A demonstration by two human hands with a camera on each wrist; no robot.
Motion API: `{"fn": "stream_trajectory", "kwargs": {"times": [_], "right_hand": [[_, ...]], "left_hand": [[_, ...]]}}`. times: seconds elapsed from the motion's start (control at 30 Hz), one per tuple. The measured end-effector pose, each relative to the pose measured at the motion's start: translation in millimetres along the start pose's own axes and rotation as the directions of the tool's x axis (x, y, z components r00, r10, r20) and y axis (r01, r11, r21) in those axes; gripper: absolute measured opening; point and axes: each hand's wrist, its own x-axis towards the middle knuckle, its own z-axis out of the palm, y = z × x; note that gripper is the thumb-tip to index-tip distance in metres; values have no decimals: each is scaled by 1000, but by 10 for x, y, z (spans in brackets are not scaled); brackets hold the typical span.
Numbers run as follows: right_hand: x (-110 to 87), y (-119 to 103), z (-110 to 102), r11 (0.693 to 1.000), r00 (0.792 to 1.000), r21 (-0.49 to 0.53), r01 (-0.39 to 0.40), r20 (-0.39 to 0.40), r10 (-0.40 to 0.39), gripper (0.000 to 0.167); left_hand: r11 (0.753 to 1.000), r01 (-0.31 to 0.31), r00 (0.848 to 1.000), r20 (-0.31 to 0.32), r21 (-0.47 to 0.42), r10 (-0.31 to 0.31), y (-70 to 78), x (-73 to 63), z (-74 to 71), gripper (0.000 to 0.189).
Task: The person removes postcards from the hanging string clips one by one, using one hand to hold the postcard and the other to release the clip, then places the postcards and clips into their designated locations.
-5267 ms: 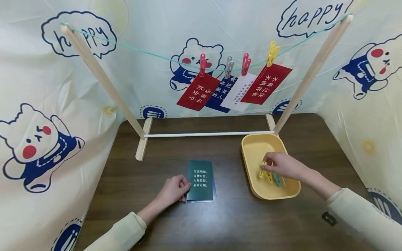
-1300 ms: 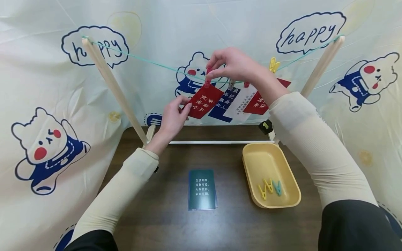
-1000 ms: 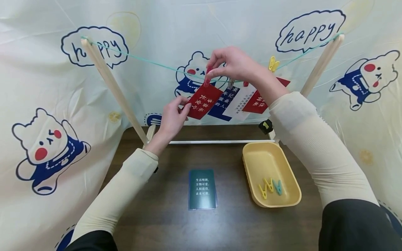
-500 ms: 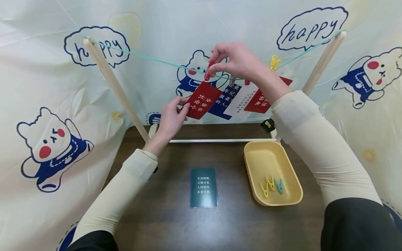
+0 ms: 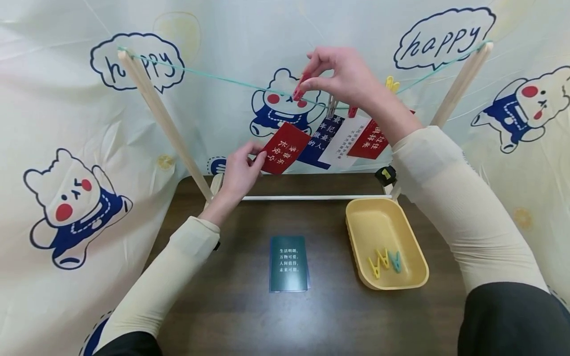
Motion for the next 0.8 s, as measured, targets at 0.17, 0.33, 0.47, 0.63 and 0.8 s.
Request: {"fn": "stream_trajectory", "kwargs": {"times": [0.17,0.33,0.47,0.63,0.8], "right_hand": [[-56,47,-30,1000,999,10,-28,-36,29,34],[-179,82,-55,999,996,19,-26,-80,27,37],[-323,98,-70,999,994,40,-20,-103,24,40],[-521,117,-54,997,995,67,24,-103,-17,42],[-695,133,-9,994,996,99,35,-87,-26,42]], "left_hand": [[999,33,999,1,8,-33,-40,-93,-39,19],[995,103,994,19,8,-103,-92,-236,-98,22],[991,133,991,30,20,-134,-143,-346,-135,24],[991,134,990,37,22,-135,-186,-449,-142,23],[991,135,988,72,-9,-134,-203,-525,-113,22]]}}
